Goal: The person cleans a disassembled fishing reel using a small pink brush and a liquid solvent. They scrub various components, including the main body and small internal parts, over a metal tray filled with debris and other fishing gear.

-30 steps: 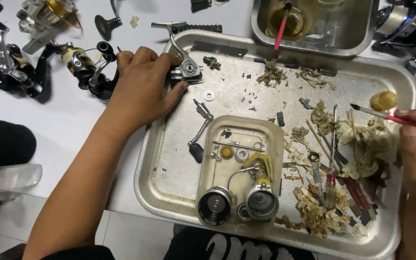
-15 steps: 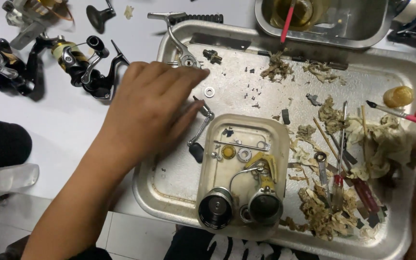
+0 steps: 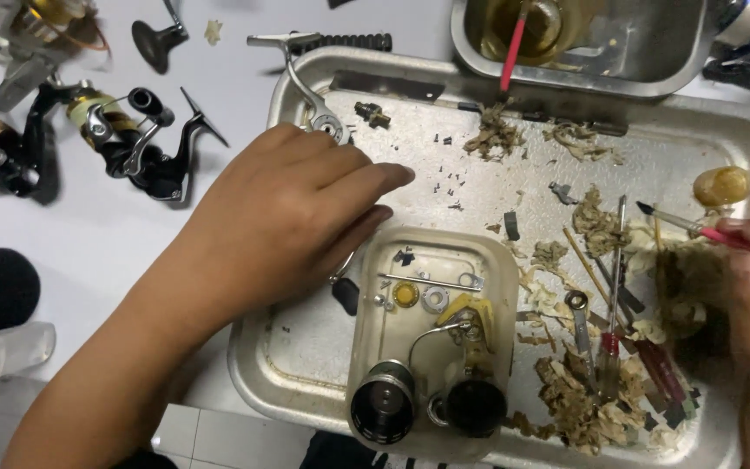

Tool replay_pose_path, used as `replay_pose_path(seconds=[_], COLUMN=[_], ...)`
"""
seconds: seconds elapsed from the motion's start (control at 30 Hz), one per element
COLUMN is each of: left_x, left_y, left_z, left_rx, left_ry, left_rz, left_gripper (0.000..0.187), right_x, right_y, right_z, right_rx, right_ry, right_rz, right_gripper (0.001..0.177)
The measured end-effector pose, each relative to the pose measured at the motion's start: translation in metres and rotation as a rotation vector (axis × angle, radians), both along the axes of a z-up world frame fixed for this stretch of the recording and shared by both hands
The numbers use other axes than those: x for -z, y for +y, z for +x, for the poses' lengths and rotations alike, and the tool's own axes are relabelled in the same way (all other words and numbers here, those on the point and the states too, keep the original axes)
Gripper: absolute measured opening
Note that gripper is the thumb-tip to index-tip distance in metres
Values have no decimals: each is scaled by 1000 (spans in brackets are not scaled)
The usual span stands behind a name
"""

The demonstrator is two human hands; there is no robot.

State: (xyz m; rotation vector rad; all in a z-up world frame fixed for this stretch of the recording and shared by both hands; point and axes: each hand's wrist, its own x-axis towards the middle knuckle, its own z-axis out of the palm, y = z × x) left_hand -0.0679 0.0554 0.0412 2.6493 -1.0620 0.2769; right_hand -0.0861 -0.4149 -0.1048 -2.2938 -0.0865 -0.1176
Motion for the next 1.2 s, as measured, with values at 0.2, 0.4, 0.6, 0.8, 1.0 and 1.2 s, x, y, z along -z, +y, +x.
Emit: replay_pose_path(seconds=[0.2,0.4,0.6,0.8,1.0,1.2], left_x=[5,22,47,48,50,51], left_y=[-4,-53,-129,-153,-153,-151], left_z=[19,56,89,101,104,105], left_rx=[38,219,378,375,412,338], left_ry=[38,84,172,317,414,527], left_rz=[-24,-40,106,247,305,251], left_gripper=[21,19,14,19,16,13], right_x=[-80,-56,-66,-88,-92,-89], right_y=[71,55,65,60,45,43], right_z=[-14,1,5,14,25,32], right_rx=[-113,-111,21,38,8,1], right_ry=[-240,-501,-642,-667,-600,-531], right_rz=[32,123,205,74,-122,-171], right_gripper=[8,5,9,9,4,6])
